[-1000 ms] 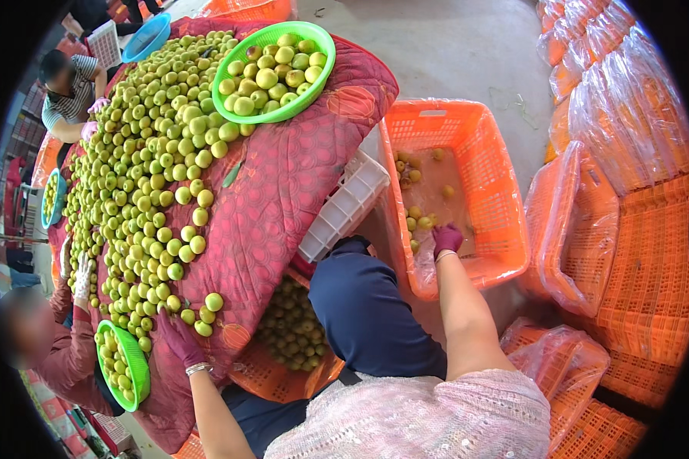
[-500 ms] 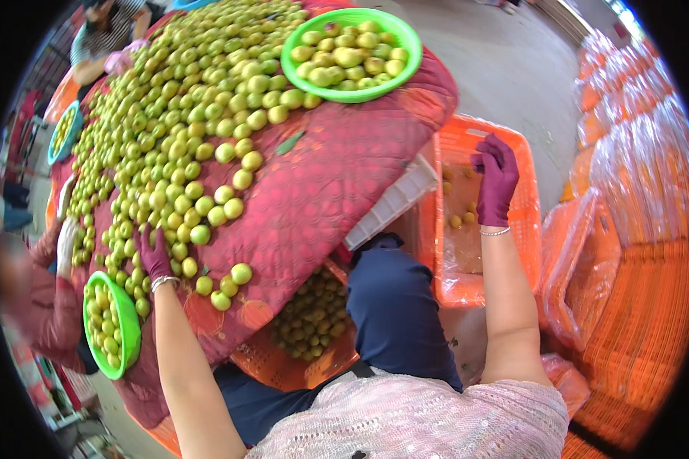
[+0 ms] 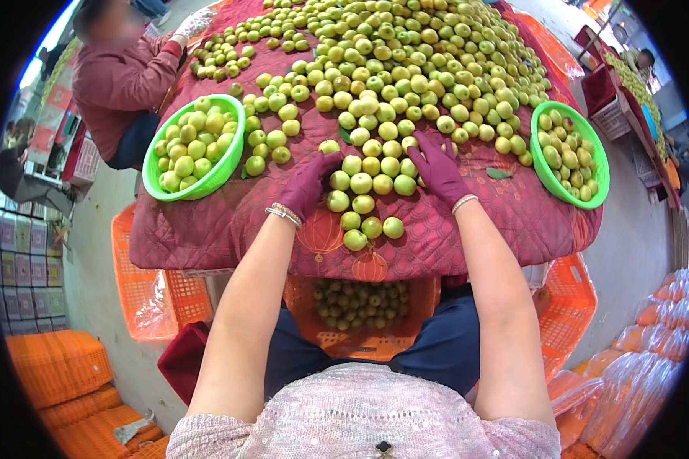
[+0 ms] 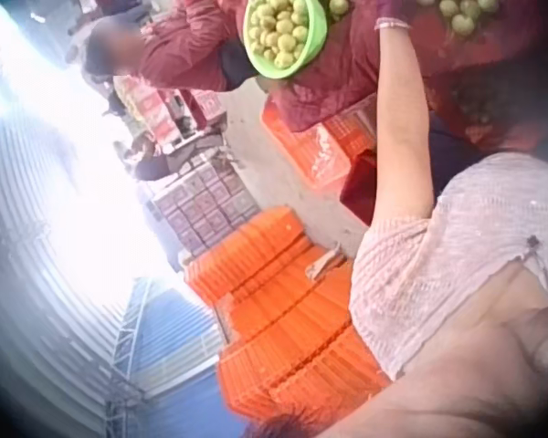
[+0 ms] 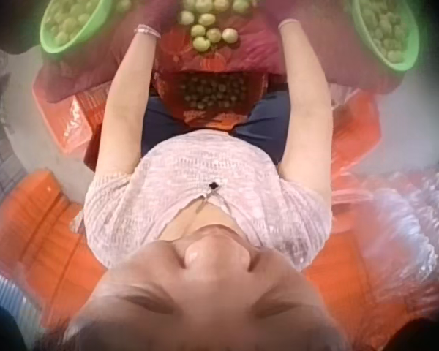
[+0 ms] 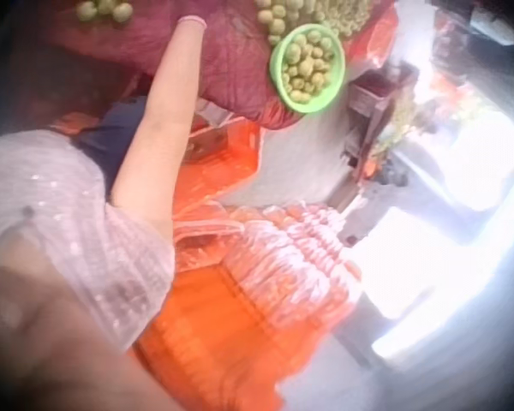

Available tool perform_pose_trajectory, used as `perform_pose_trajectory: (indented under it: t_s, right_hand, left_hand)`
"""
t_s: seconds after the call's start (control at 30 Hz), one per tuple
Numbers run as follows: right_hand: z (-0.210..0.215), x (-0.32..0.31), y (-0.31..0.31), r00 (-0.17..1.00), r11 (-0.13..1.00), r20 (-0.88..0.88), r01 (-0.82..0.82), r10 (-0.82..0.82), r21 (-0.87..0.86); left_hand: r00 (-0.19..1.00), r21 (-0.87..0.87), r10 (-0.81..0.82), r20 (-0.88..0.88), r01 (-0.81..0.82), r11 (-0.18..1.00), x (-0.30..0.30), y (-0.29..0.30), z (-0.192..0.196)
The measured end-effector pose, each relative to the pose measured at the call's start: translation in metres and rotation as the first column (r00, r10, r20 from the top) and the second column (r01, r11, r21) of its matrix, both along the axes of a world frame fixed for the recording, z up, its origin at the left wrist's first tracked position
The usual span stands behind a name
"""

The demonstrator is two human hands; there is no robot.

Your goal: The person sorts green plums from a large pile on a table into a basket below. They pick up plums by hand, inspect them, and place them into an orange basket. Other workers are visible in the background performing similar tasks.

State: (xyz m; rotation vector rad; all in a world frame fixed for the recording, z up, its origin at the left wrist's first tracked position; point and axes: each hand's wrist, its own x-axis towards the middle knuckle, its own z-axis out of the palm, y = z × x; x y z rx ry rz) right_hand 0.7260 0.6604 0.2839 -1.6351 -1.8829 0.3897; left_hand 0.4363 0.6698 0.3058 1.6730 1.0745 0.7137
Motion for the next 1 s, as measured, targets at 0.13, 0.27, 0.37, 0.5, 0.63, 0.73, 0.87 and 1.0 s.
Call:
perform_pose_trajectory:
  t_s: [0.13, 0.27, 0.37, 0.5, 0.63, 0.73, 0.87, 1.0]
  right_hand:
    - [0.017, 0.001, -0.003, 0.930, 0.980, -0.346, -0.170, 0.125, -0.102]
    - [0.049, -0.001, -0.024, 0.922, 0.993, -0.372, 0.083, -0.107, -0.081]
    - [0.059, -0.021, -0.049, 0.975, 0.948, -0.171, 0.081, -0.139, -0.308]
    - [0.044, -0.033, -0.077, 0.971, 0.967, -0.223, -0.137, 0.088, -0.213]
    - [0.040, -0.047, -0.092, 0.976, 0.976, 0.007, -0.215, 0.216, -0.025]
    - [0.046, -0.072, -0.110, 0.932, 0.937, -0.137, -0.345, 0.335, -0.051]
    - [0.080, -0.062, -0.096, 0.929, 0.942, -0.323, -0.259, 0.181, -0.215]
    - [0.083, -0.065, -0.091, 0.935, 0.940, -0.222, -0.310, 0.275, -0.143]
  left_hand:
    - [0.917, -0.283, 0.158, 0.366, -0.053, 0.958, -0.002, -0.005, -0.006]
    - [0.822, -0.531, 0.330, 0.464, -0.040, 0.847, 0.001, -0.005, 0.002]
    - [0.753, -0.643, 0.418, 0.508, 0.009, 0.766, 0.004, 0.000, 0.001]
    - [0.726, -0.660, 0.443, 0.525, 0.020, 0.751, 0.006, 0.001, -0.003]
    - [0.798, -0.539, 0.307, 0.519, 0.027, 0.842, 0.004, 0.006, -0.013]
    - [0.931, -0.335, 0.113, 0.346, 0.010, 0.942, -0.001, 0.011, -0.029]
    - [0.917, -0.473, 0.183, 0.355, 0.008, 0.881, 0.001, -0.004, -0.002]
    - [0.890, -0.432, 0.169, 0.424, 0.035, 0.901, 0.002, -0.001, -0.010]
